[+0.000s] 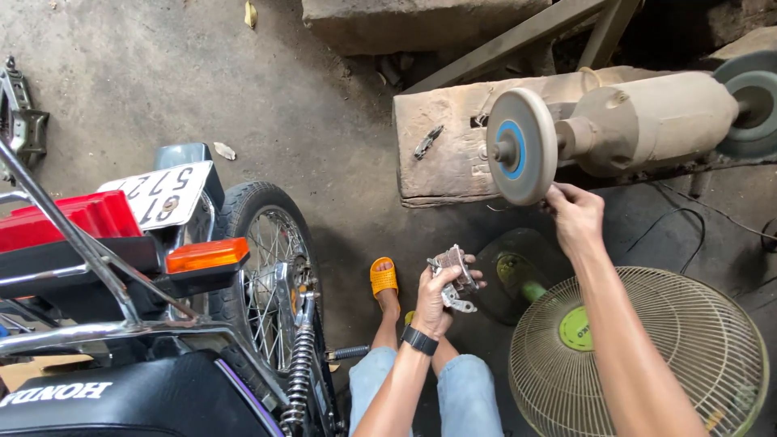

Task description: The person holds small motorcycle brake components and presses them against a spinning bench grinder to grind their edges, working on several pieces one at a time. They then carry the ground parts across the workshop, lay them on the floor, and arrange the brake shoes and a brake hub on the ground.

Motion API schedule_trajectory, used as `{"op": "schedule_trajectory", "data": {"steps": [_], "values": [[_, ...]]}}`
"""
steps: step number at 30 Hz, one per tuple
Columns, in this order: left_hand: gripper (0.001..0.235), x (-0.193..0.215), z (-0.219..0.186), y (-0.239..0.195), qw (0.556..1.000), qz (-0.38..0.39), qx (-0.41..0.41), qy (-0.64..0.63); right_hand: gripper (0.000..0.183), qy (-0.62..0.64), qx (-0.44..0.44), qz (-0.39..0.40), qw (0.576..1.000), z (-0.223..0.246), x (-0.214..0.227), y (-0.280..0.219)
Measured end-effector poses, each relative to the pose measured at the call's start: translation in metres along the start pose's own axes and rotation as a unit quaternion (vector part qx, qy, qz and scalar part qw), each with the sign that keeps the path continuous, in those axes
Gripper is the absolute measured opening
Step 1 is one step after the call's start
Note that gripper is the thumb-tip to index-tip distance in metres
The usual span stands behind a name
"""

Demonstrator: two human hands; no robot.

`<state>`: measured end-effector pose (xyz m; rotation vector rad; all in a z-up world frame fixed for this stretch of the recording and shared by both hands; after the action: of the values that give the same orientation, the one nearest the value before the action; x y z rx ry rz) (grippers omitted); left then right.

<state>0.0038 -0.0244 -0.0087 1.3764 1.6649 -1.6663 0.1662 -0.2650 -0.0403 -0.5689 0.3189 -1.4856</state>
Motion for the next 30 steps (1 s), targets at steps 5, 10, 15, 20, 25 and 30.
{"op": "schedule_trajectory", "data": {"steps": [5, 10, 15, 20, 25, 30], "values": [[0.039, -0.004, 0.003, -0.004, 1.000, 0.006, 0.008, -0.009, 0.024, 0.043, 0.010, 0.013, 0.999, 0.005, 0.007, -0.019], [0.038, -0.008, 0.008, -0.008, 1.000, 0.008, 0.021, 0.013, 0.029, 0.107, 0.013, 0.053, 0.993, 0.009, 0.008, -0.033], [0.037, -0.010, 0.020, -0.007, 0.998, 0.023, 0.025, 0.048, 0.032, 0.134, 0.014, 0.122, 0.983, 0.003, 0.011, -0.062], [0.039, -0.015, 0.031, -0.010, 0.996, 0.041, 0.048, 0.064, 0.040, 0.271, -0.079, 0.155, 0.947, -0.014, 0.008, -0.125], [0.042, -0.032, 0.034, -0.011, 0.993, 0.063, 0.067, 0.077, 0.046, 0.399, -0.108, 0.155, 0.897, -0.029, 0.009, -0.158], [0.046, -0.054, 0.033, -0.013, 0.989, 0.081, 0.085, 0.091, 0.058, 0.358, -0.082, 0.146, 0.919, -0.016, -0.003, -0.172]]}}
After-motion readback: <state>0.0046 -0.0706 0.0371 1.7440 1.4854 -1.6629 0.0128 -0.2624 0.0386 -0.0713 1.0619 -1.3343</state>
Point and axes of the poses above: each hand's wrist, its own y-axis towards the middle knuckle, its own x-axis out of the back of the hand, z = x × y, the point moved 1 cm from there along y, towards the middle knuckle, and after that the axes turned 11 degrees about z, right-handed, at the moved point
